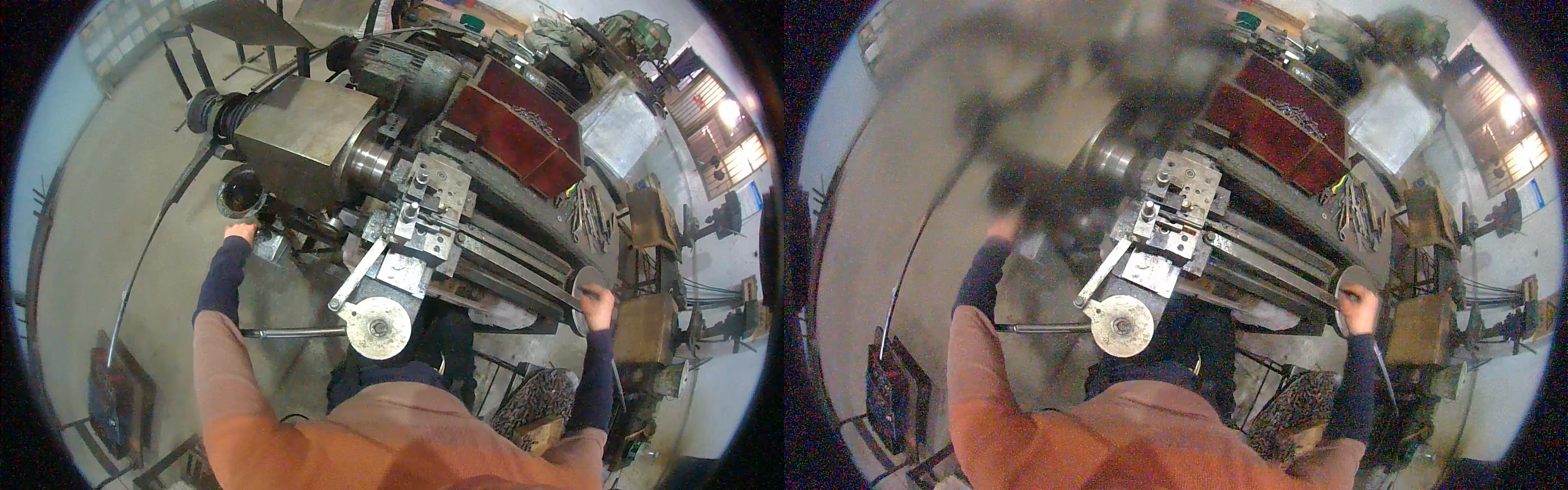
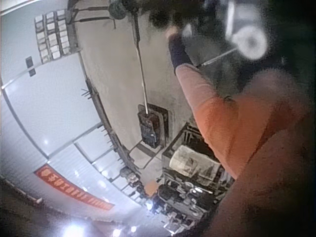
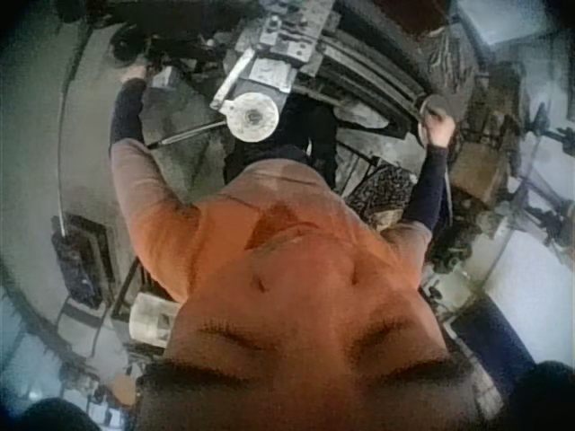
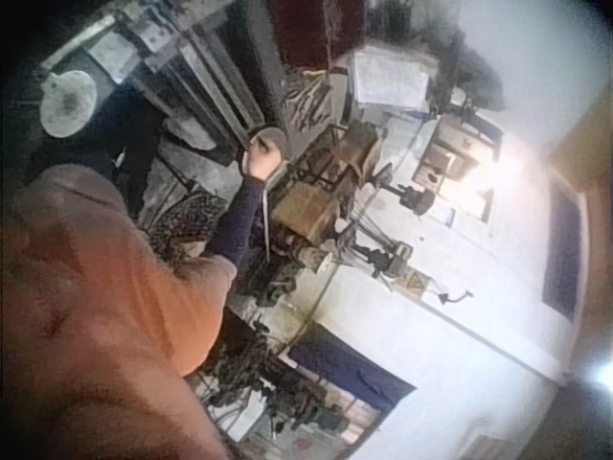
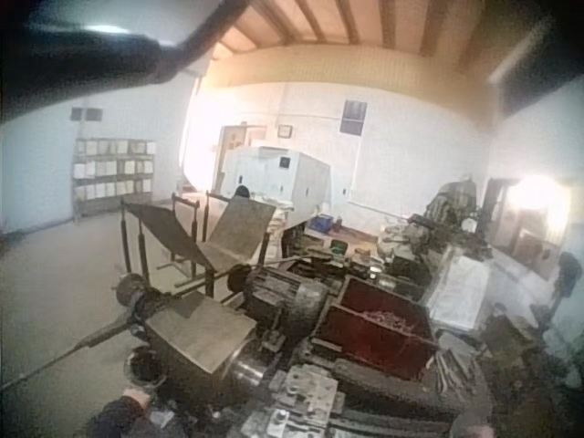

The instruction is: The person operates a metal lathe, repeatedly loading small cylindrical metal pieces into the chuck, engaging the machine, and removing the finished pieces. The person handles each piece individually and places them into a collection bin.

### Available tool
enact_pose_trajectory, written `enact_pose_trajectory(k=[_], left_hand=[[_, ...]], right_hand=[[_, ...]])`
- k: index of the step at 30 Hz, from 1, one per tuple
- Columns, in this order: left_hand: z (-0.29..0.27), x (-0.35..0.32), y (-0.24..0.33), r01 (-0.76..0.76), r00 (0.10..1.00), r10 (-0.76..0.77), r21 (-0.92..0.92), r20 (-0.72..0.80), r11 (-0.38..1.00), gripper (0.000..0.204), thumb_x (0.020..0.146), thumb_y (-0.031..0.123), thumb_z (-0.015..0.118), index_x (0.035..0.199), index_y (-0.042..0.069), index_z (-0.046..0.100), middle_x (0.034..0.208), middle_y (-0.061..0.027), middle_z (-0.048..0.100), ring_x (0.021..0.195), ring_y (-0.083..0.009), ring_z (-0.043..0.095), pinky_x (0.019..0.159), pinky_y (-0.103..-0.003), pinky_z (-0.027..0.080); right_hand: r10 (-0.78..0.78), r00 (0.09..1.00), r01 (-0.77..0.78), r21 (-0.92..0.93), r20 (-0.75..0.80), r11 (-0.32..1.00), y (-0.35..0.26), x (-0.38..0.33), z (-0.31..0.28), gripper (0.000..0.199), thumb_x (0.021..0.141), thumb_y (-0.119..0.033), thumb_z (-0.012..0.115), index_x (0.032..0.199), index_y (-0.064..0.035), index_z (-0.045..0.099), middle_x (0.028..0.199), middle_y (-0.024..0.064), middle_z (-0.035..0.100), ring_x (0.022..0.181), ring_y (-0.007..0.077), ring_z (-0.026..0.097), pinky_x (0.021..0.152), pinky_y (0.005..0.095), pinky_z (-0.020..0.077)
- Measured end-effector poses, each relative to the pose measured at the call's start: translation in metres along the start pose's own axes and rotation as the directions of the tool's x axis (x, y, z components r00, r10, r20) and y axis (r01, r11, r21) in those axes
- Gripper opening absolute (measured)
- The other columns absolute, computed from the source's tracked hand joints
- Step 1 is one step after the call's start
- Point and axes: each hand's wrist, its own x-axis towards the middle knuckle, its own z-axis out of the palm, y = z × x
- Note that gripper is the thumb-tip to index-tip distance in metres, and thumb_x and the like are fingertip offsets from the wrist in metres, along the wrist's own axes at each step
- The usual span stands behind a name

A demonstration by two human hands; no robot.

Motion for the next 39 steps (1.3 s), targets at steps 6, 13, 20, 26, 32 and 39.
enact_pose_trajectory(k=[6, 13, 20, 26, 32, 39], left_hand=[[-0.045, -0.061, -0.024, 0.157, 0.987, -0.149, -0.246, 0.052, 0.956, 0.032, 0.076, 0.027, 0.059, 0.107, 0.016, 0.058, 0.096, -0.0109, 0.064, 0.089, -0.0300, 0.061, 0.076, -0.042, 0.047], [-0.088, -0.200, -0.058, 0.277, 0.955, -0.261, -0.754, 0.145, 0.595, 0.032, 0.079, 0.024, 0.059, 0.101, 0.000, 0.059, 0.077, -0.0157, 0.063, 0.068, -0.0231, 0.063, 0.061, -0.033, 0.050], [-0.051, -0.258, -0.029, 0.199, 0.668, -0.720, -0.977, 0.189, -0.072, 0.021, 0.082, 0.012, 0.055, 0.091, -0.007, 0.057, 0.068, -0.0114, 0.057, 0.054, -0.0181, 0.057, 0.049, -0.030, 0.050], [-0.024, -0.242, -0.027, 0.033, 0.500, -0.862, -0.997, 0.080, -0.073, 0.020, 0.076, 0.002, 0.048, 0.091, -0.008, 0.056, 0.066, -0.0110, 0.052, 0.051, -0.0193, 0.054, 0.049, -0.031, 0.050], [-0.037, -0.224, -0.024, 0.042, 0.505, -0.860, -0.997, 0.074, -0.061, 0.022, 0.074, 0.002, 0.047, 0.092, -0.006, 0.057, 0.062, -0.0095, 0.053, 0.050, -0.0188, 0.054, 0.050, -0.031, 0.050], [-0.044, -0.208, -0.019, 0.071, 0.484, -0.871, -0.996, 0.087, -0.060, 0.022, 0.075, 0.001, 0.045, 0.092, -0.004, 0.058, 0.062, -0.0095, 0.053, 0.050, -0.0188, 0.054, 0.050, -0.031, 0.050]], right_hand=[[0.366, 0.928, -0.367, -0.313, -0.066, 0.876, 0.208, -0.098, -0.014, 0.031, 0.066, -0.018, 0.063, 0.095, -0.0068, 0.064, 0.090, 0.0167, 0.064, 0.084, 0.0332, 0.061, 0.074, 0.0389, 0.0485], [0.774, 0.632, -0.528, -0.710, 0.038, 0.466, 0.303, -0.182, -0.029, 0.044, 0.066, -0.041, 0.068, 0.095, -0.0074, 0.062, 0.097, 0.0165, 0.063, 0.092, 0.0317, 0.060, 0.079, 0.0405, 0.0480], [0.864, 0.422, -0.809, -0.543, -0.274, 0.224, 0.232, -0.222, 0.008, 0.031, 0.065, -0.032, 0.068, 0.078, -0.0044, 0.065, 0.089, 0.0169, 0.064, 0.090, 0.0307, 0.061, 0.079, 0.0424, 0.0480], [0.863, 0.462, -0.818, -0.474, -0.204, 0.326, 0.172, -0.234, 0.018, 0.043, 0.064, -0.034, 0.069, 0.094, -0.0045, 0.062, 0.095, 0.0186, 0.063, 0.089, 0.0366, 0.059, 0.076, 0.0444, 0.0469], [0.867, 0.457, -0.851, -0.381, -0.200, 0.361, 0.184, -0.253, 0.032, 0.057, 0.060, -0.042, 0.075, 0.097, -0.0016, 0.060, 0.095, 0.0210, 0.062, 0.089, 0.0365, 0.058, 0.074, 0.0445, 0.0464], [0.869, 0.447, -0.857, -0.379, -0.209, 0.349, 0.159, -0.243, 0.025, 0.037, 0.060, -0.025, 0.064, 0.092, -0.0057, 0.063, 0.090, 0.0174, 0.064, 0.086, 0.0344, 0.060, 0.077, 0.0399, 0.0452]])
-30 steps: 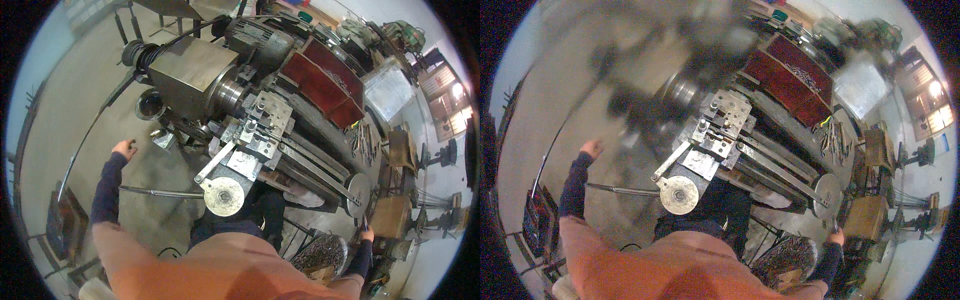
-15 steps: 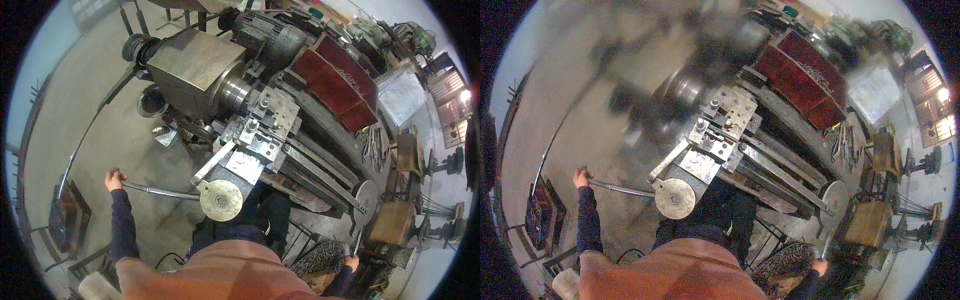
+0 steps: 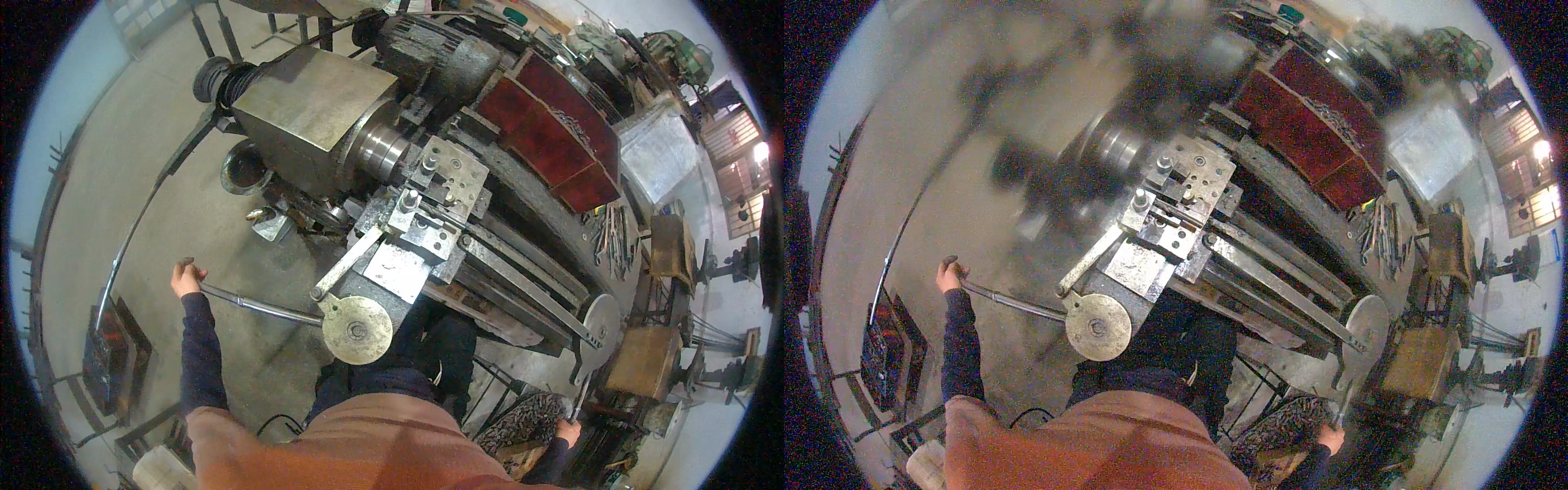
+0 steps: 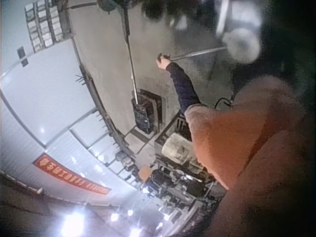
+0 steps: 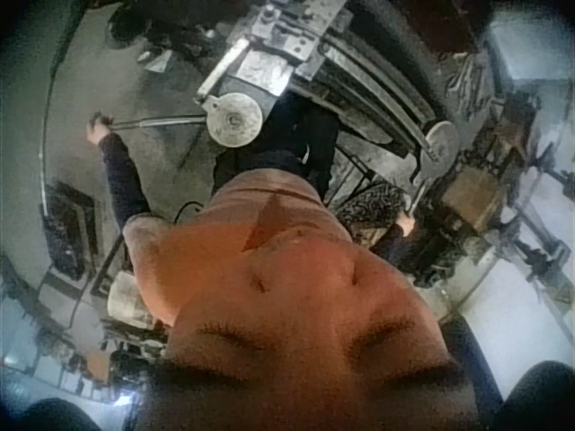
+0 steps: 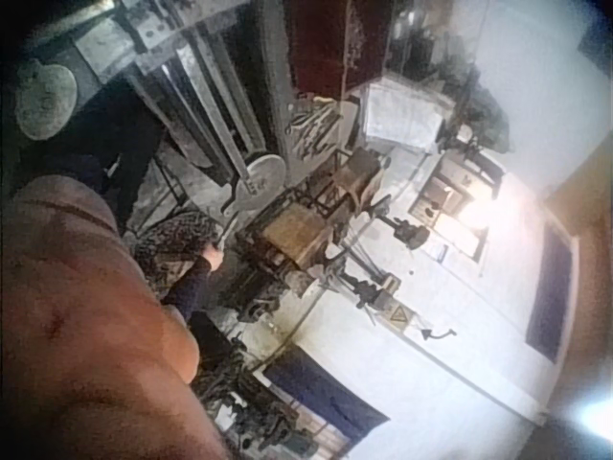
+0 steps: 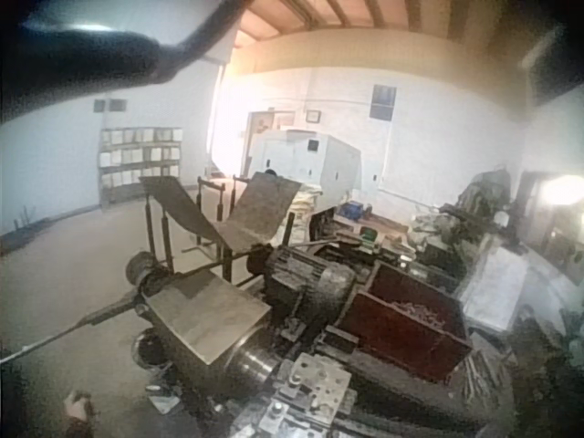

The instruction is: The person operates a metal lathe, repeatedly loading small cylindrical metal pieces into the chuck, engaging the machine, and removing the finished pieces. The person handles each piece individually and places them into a collection bin.

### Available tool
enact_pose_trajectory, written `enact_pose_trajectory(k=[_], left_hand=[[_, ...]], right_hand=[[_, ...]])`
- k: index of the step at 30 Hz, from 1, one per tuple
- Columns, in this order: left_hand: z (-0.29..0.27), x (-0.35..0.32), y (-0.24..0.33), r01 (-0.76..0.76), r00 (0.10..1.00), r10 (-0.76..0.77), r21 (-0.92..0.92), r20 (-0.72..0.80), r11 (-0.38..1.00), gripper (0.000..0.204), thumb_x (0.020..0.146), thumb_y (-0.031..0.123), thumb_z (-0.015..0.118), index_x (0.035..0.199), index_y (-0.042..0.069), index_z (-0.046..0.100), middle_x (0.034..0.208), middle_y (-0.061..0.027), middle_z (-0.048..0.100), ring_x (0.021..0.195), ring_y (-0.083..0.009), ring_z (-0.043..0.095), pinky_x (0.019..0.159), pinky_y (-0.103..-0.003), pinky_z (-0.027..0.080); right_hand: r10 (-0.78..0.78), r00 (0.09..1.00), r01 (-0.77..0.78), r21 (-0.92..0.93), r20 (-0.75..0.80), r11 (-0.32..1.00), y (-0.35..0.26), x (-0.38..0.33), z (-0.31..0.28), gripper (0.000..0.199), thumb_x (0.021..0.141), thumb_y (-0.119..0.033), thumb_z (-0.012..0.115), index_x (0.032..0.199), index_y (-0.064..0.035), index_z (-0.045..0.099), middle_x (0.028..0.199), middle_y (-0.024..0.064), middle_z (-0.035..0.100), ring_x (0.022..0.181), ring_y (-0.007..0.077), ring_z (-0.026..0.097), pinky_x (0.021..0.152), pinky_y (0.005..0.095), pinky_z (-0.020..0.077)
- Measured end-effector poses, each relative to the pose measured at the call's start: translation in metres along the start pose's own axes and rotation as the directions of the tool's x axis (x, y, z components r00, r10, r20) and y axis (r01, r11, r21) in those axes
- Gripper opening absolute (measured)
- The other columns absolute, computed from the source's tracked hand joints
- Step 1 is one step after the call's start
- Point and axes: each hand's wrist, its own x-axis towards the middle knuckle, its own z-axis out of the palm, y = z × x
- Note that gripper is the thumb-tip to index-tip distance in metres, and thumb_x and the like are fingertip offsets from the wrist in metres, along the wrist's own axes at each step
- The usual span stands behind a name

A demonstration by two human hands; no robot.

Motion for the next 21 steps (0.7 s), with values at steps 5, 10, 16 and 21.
enact_pose_trajectory(k=[5, 10, 16, 21], left_hand=[[-0.007, 0.012, -0.011, 0.008, 0.998, -0.007, -0.001, 0.063, 1.000, 0.020, 0.076, 0.001, 0.048, 0.092, -0.003, 0.058, 0.068, -0.0101, 0.054, 0.055, -0.0199, 0.055, 0.051, -0.033, 0.052], [-0.023, 0.027, -0.027, 0.020, 0.985, -0.032, 0.072, 0.170, 0.997, 0.018, 0.076, 0.002, 0.050, 0.091, -0.004, 0.058, 0.067, -0.0102, 0.054, 0.055, -0.0207, 0.056, 0.049, -0.034, 0.051], [-0.035, 0.046, 0.002, -0.213, 0.896, -0.044, 0.514, 0.443, 0.831, 0.021, 0.075, 0.013, 0.056, 0.092, 0.000, 0.061, 0.067, -0.0094, 0.060, 0.054, -0.0196, 0.059, 0.047, -0.031, 0.047], [0.014, 0.078, 0.038, -0.438, 0.809, 0.003, 0.599, 0.588, 0.670, 0.024, 0.074, 0.008, 0.055, 0.093, -0.005, 0.061, 0.063, -0.0112, 0.061, 0.052, -0.0159, 0.060, 0.047, -0.028, 0.048]], right_hand=[[-0.030, 0.999, 0.030, -0.009, 0.028, 1.000, -0.009, -0.009, -0.010, 0.041, 0.063, -0.027, 0.063, 0.099, -0.0070, 0.062, 0.094, 0.0177, 0.063, 0.088, 0.0357, 0.059, 0.077, 0.0423, 0.0450], [-0.162, 0.979, 0.161, -0.013, -0.122, 0.987, -0.034, 0.005, -0.003, 0.048, 0.067, -0.027, 0.060, 0.113, -0.0141, 0.056, 0.097, 0.0183, 0.062, 0.091, 0.0363, 0.057, 0.076, 0.0457, 0.0442], [-0.290, 0.955, 0.268, -0.236, -0.061, 0.934, -0.032, 0.093, -0.012, 0.042, 0.069, -0.031, 0.064, 0.109, -0.0185, 0.059, 0.094, 0.0146, 0.063, 0.086, 0.0340, 0.059, 0.072, 0.0457, 0.0466], [-0.232, 0.970, 0.200, -0.316, -0.068, 0.928, -0.038, 0.185, -0.012, 0.034, 0.074, -0.038, 0.055, 0.099, -0.0151, 0.062, 0.096, 0.0108, 0.063, 0.090, 0.0316, 0.059, 0.077, 0.0448, 0.0462]])
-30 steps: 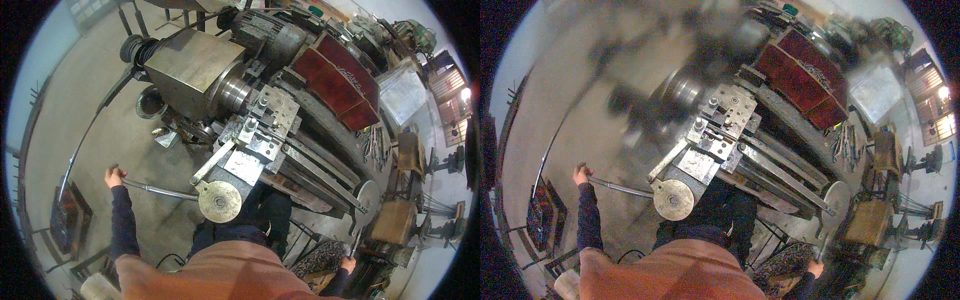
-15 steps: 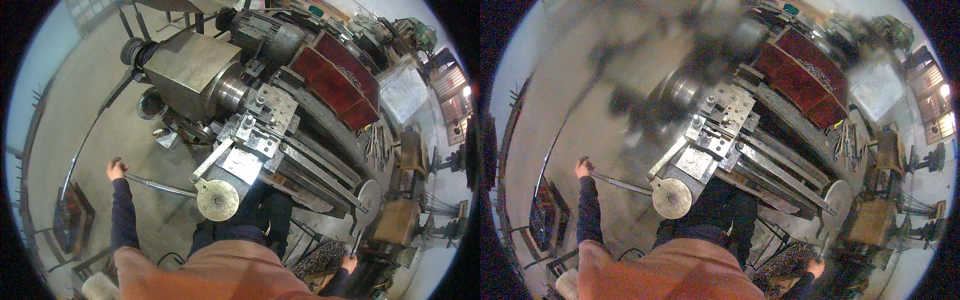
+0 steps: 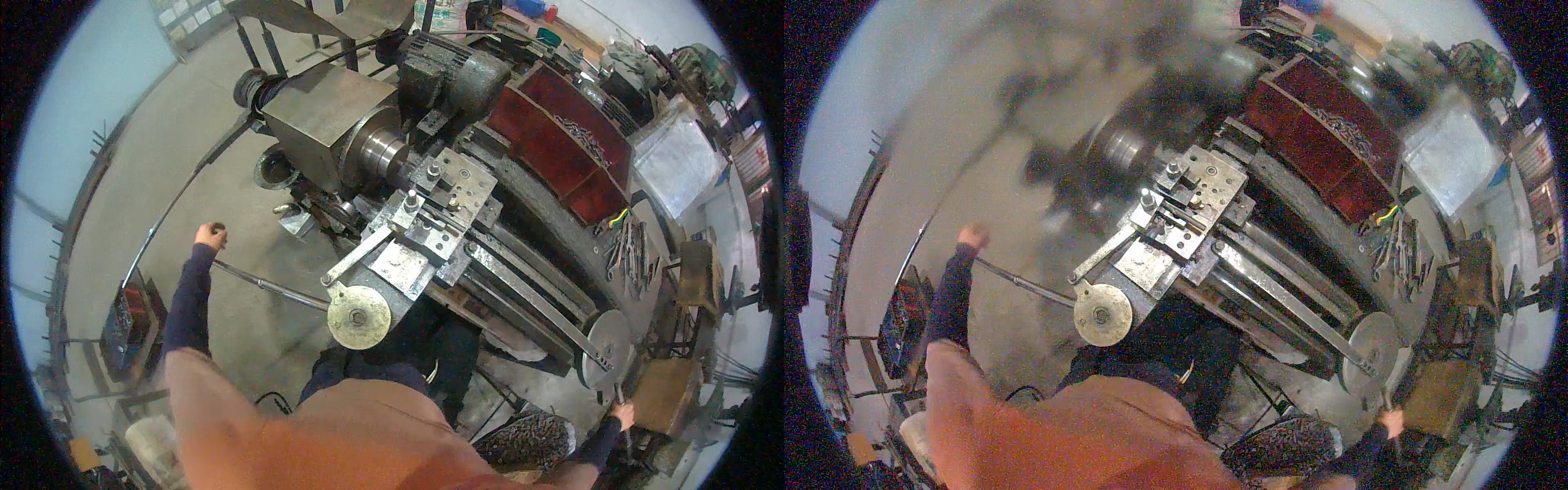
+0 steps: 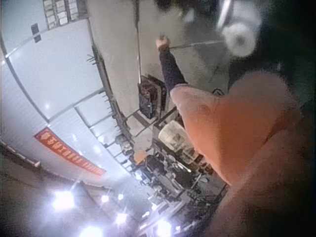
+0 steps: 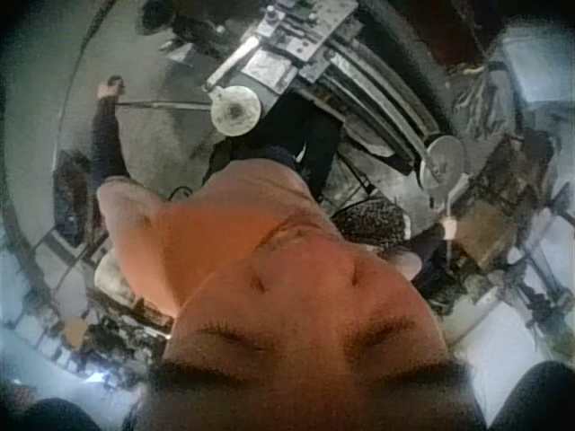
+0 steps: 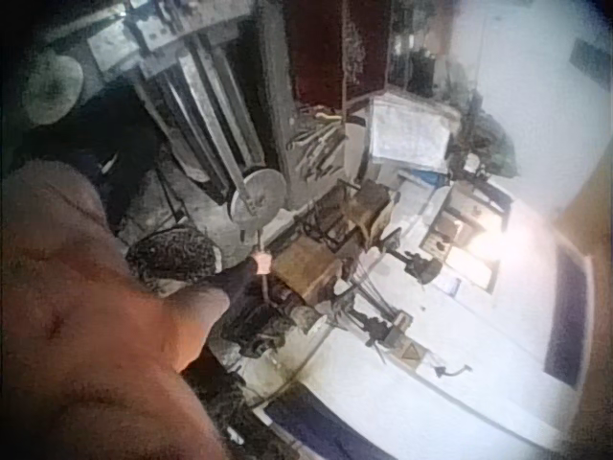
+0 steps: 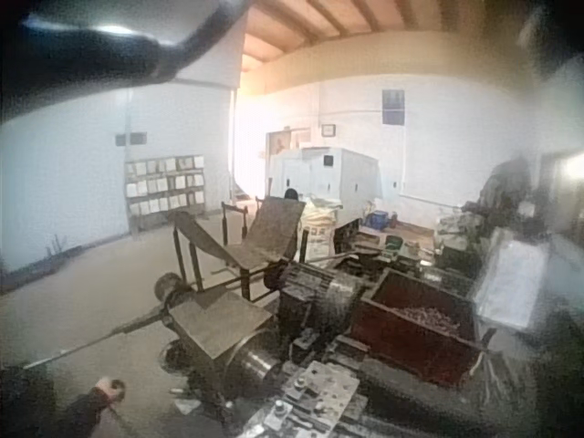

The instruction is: The person operates a metal lathe, repeatedly loading small cylindrical metal pieces into the chuck, engaging the machine, and removing the finished pieces. The person handles each piece individually and places them into a collection bin.

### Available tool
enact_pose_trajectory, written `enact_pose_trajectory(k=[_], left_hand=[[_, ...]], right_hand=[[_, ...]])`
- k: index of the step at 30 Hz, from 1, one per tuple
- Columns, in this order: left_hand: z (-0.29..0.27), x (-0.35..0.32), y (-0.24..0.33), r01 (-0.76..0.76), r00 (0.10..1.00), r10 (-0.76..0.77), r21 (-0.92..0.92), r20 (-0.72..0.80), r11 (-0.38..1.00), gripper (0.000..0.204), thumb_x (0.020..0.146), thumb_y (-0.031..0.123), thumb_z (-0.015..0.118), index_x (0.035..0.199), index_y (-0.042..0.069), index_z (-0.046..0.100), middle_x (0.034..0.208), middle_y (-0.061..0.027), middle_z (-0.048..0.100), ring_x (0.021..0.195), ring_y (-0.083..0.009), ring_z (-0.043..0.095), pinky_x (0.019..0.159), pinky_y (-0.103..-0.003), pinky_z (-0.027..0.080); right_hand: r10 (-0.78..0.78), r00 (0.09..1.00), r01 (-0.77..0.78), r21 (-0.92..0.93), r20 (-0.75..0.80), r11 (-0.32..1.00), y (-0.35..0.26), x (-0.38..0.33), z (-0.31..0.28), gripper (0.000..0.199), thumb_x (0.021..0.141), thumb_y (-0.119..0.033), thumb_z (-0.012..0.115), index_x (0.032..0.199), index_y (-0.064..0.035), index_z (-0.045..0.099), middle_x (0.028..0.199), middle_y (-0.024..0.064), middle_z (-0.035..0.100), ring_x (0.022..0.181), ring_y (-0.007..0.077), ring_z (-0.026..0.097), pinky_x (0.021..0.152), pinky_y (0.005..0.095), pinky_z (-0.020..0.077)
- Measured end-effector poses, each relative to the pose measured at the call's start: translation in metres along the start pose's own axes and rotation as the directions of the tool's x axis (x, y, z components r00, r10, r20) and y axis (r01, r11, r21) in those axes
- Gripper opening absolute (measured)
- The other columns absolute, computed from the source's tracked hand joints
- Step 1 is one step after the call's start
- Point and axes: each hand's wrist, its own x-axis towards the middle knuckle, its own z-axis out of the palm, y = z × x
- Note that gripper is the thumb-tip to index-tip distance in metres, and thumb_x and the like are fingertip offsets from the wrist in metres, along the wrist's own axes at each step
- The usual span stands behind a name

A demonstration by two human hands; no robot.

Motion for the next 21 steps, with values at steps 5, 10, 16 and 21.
enact_pose_trajectory(k=[5, 10, 16, 21], left_hand=[[0.059, 0.043, 0.045, -0.191, 0.979, 0.199, 0.472, 0.034, 0.860, 0.033, 0.069, 0.021, 0.058, 0.097, 0.004, 0.064, 0.093, -0.0197, 0.063, 0.087, -0.0334, 0.061, 0.078, -0.039, 0.048], [0.112, 0.062, 0.134, -0.260, 0.963, 0.155, 0.592, 0.222, 0.763, 0.032, 0.076, 0.030, 0.059, 0.095, 0.004, 0.061, 0.090, -0.0185, 0.063, 0.086, -0.0346, 0.060, 0.077, -0.043, 0.048], [0.179, 0.101, 0.068, -0.208, 0.975, 0.212, 0.605, 0.066, 0.769, 0.037, 0.080, 0.039, 0.055, 0.088, 0.004, 0.064, 0.089, -0.0189, 0.063, 0.087, -0.0344, 0.060, 0.079, -0.042, 0.047], [0.235, 0.137, 0.021, 0.211, 0.977, -0.202, 0.366, -0.062, 0.906, 0.035, 0.081, 0.032, 0.053, 0.091, 0.001, 0.064, 0.096, -0.0210, 0.062, 0.094, -0.0351, 0.059, 0.079, -0.042, 0.047]], right_hand=[[0.098, 0.994, -0.092, -0.123, 0.047, 0.988, -0.053, 0.002, -0.036, 0.055, 0.078, -0.039, 0.055, 0.126, -0.0163, 0.044, 0.124, 0.0046, 0.049, 0.117, 0.0245, 0.043, 0.092, 0.0450, 0.0376], [-0.071, 0.877, 0.206, 0.238, -0.475, 0.949, -0.017, -0.051, 0.028, 0.066, 0.066, -0.017, 0.063, 0.127, -0.0056, 0.042, 0.125, 0.0174, 0.046, 0.116, 0.0321, 0.043, 0.098, 0.0386, 0.0337], [-0.033, 0.999, 0.017, 0.574, 0.017, 0.819, -0.038, -0.152, 0.032, 0.055, 0.062, -0.018, 0.065, 0.113, -0.0001, 0.055, 0.114, 0.0209, 0.055, 0.106, 0.0346, 0.051, 0.092, 0.0395, 0.0394], [-0.041, 0.999, 0.022, 0.552, 0.021, 0.833, -0.067, -0.180, -0.018, 0.037, 0.062, -0.017, 0.063, 0.096, -0.0011, 0.066, 0.099, 0.0200, 0.063, 0.095, 0.0304, 0.060, 0.083, 0.0355, 0.0448]])
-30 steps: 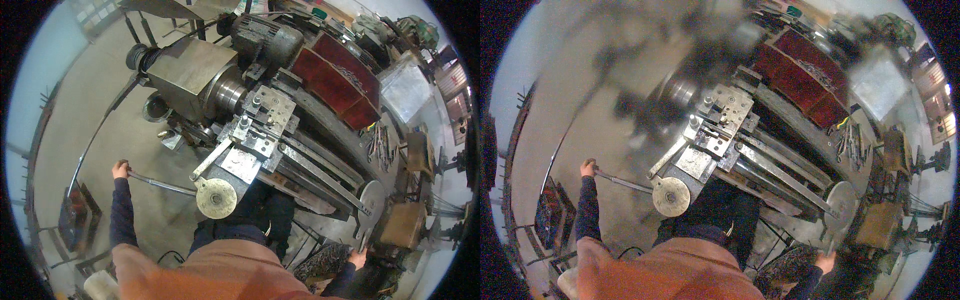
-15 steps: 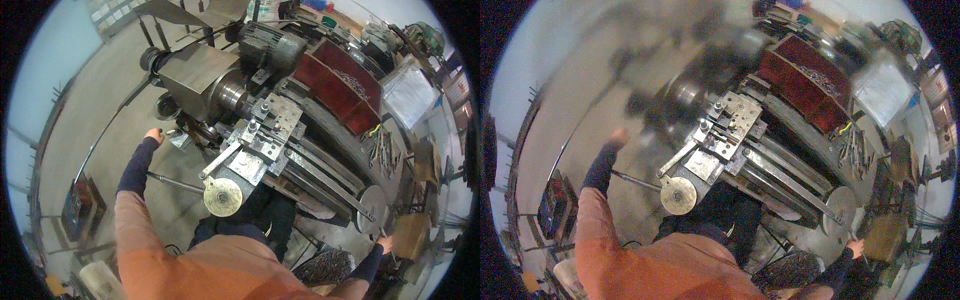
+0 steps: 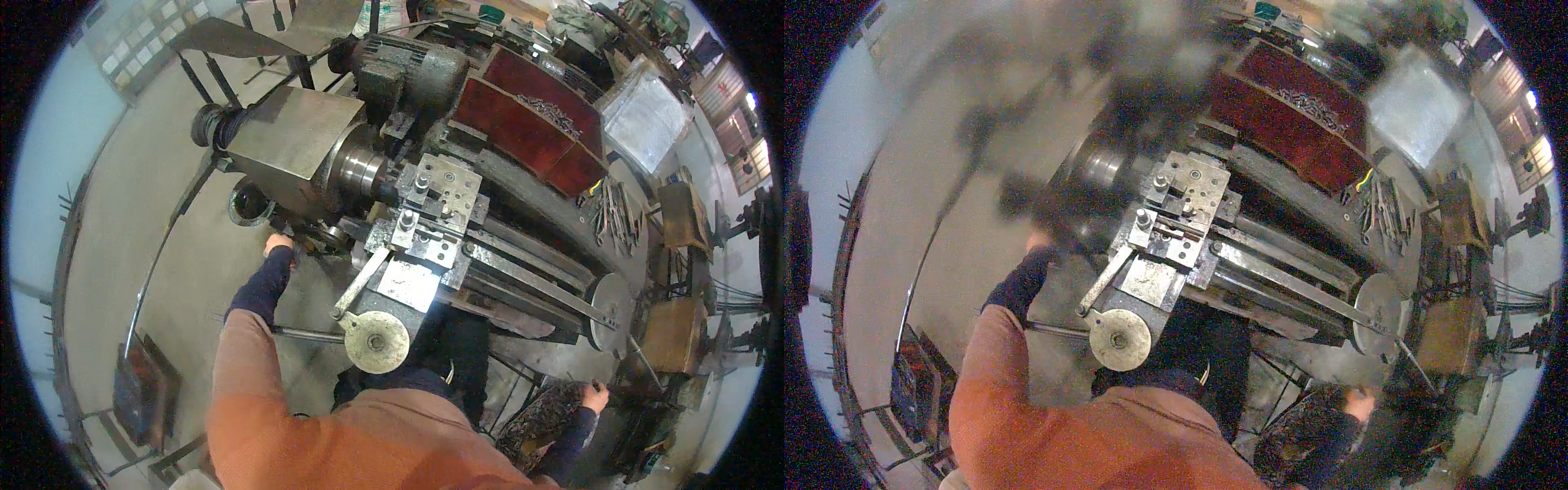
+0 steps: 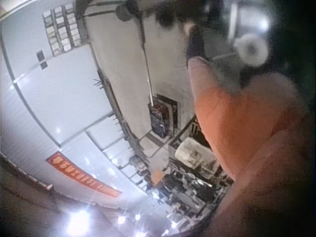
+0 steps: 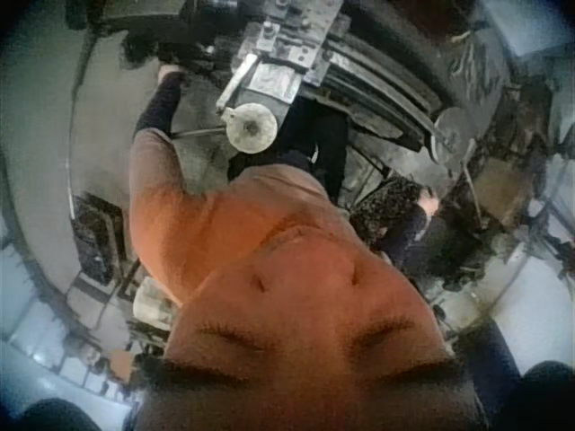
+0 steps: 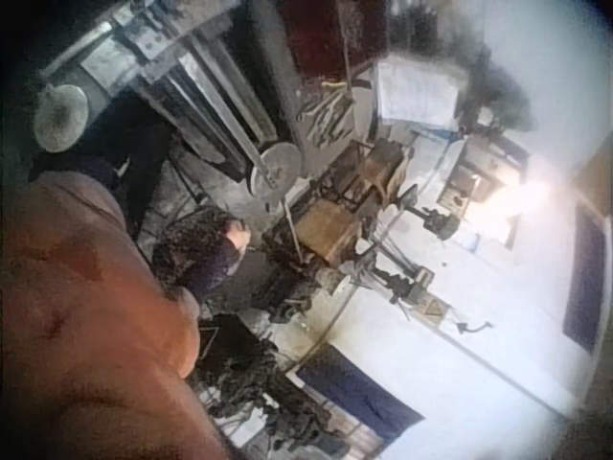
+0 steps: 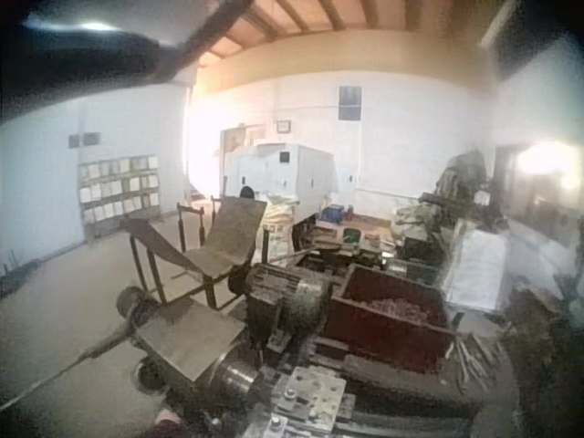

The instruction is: The person operates a metal lathe, repeatedly loading small cylindrical metal pieces into the chuck, engaging the machine, and removing the finished pieces. The person handles each piece individually and places them into a collection bin.

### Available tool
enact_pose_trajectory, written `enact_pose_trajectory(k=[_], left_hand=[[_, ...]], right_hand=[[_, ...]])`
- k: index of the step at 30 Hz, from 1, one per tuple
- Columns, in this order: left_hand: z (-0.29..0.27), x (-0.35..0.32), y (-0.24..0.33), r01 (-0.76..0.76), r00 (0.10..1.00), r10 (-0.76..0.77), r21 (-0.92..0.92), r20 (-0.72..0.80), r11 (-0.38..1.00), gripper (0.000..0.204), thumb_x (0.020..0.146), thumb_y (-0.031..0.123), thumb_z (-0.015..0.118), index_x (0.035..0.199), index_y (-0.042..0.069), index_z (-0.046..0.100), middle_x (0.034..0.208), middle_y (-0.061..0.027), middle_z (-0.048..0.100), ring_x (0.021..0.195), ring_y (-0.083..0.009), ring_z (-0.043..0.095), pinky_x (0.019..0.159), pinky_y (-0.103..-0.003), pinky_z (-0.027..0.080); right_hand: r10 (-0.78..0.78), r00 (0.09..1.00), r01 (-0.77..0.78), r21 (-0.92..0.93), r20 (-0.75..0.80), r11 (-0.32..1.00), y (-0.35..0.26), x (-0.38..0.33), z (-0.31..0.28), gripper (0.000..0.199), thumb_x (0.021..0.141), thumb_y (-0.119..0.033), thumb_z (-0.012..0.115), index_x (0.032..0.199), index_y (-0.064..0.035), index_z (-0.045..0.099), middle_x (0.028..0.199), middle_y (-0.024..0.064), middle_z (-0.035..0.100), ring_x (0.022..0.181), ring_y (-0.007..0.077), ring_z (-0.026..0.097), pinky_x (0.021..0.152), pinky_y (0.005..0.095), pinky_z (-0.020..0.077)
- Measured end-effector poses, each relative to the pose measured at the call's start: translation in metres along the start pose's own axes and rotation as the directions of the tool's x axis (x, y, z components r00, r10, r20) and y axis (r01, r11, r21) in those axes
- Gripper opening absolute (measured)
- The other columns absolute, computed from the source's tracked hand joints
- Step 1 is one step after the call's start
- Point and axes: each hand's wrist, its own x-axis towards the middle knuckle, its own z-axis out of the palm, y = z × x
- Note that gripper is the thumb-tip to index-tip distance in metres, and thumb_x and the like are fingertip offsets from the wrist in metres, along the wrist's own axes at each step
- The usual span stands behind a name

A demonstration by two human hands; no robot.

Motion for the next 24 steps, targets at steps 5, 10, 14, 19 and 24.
enact_pose_trajectory(k=[5, 10, 14, 19, 24], left_hand=[[-0.032, -0.016, -0.018, -0.515, 0.857, 0.495, 0.184, 0.145, 0.837, 0.025, 0.081, 0.023, 0.051, 0.088, 0.000, 0.056, 0.085, -0.0197, 0.063, 0.081, -0.0351, 0.061, 0.074, -0.044, 0.049], [-0.082, -0.043, 0.006, -0.620, 0.785, 0.587, 0.269, 0.199, 0.737, 0.019, 0.084, 0.016, 0.042, 0.093, 0.001, 0.050, 0.085, -0.0210, 0.063, 0.082, -0.0358, 0.061, 0.071, -0.044, 0.049], [-0.084, -0.041, -0.020, -0.595, 0.804, 0.575, 0.219, 0.153, 0.773, 0.022, 0.083, 0.020, 0.047, 0.095, 0.003, 0.050, 0.084, -0.0199, 0.062, 0.080, -0.0360, 0.061, 0.069, -0.045, 0.049], [-0.192, -0.069, -0.005, -0.626, 0.741, 0.658, 0.219, -0.132, 0.749, 0.030, 0.081, 0.028, 0.054, 0.106, 0.011, 0.054, 0.087, -0.0156, 0.063, 0.078, -0.0347, 0.060, 0.067, -0.046, 0.048], [-0.337, -0.073, -0.114, -0.377, 0.774, 0.379, 0.112, -0.507, 0.919, 0.032, 0.084, 0.026, 0.053, 0.109, 0.008, 0.056, 0.104, -0.0150, 0.060, 0.095, -0.0322, 0.056, 0.082, -0.041, 0.045]], right_hand=[[-0.198, 0.969, 0.219, 0.150, -0.146, 0.964, -0.033, 0.026, -0.044, 0.035, 0.062, -0.011, 0.058, 0.094, 0.0006, 0.065, 0.087, 0.0168, 0.065, 0.084, 0.0262, 0.063, 0.076, 0.0334, 0.0473], [-0.514, 0.838, 0.541, 0.150, -0.181, 0.828, -0.095, 0.069, -0.084, 0.036, 0.062, -0.013, 0.061, 0.096, -0.0008, 0.064, 0.091, 0.0151, 0.065, 0.087, 0.0262, 0.062, 0.081, 0.0342, 0.0457], [-0.745, 0.643, 0.737, 0.408, -0.179, 0.539, -0.243, 0.072, -0.093, 0.038, 0.063, -0.011, 0.059, 0.099, 0.0014, 0.062, 0.097, 0.0146, 0.064, 0.092, 0.0222, 0.060, 0.085, 0.0304, 0.0434], [-0.964, 0.231, 0.800, 0.589, -0.133, 0.111, -0.445, -0.027, -0.106, 0.037, 0.062, -0.013, 0.060, 0.096, -0.0002, 0.063, 0.089, 0.0141, 0.066, 0.082, 0.0198, 0.063, 0.079, 0.0295, 0.0469], [-0.996, -0.092, 0.883, 0.464, 0.021, -0.072, -0.572, -0.104, -0.051, 0.032, 0.057, -0.024, 0.064, 0.083, -0.0063, 0.068, 0.077, 0.0177, 0.064, 0.070, 0.0296, 0.063, 0.067, 0.0367, 0.0509]])
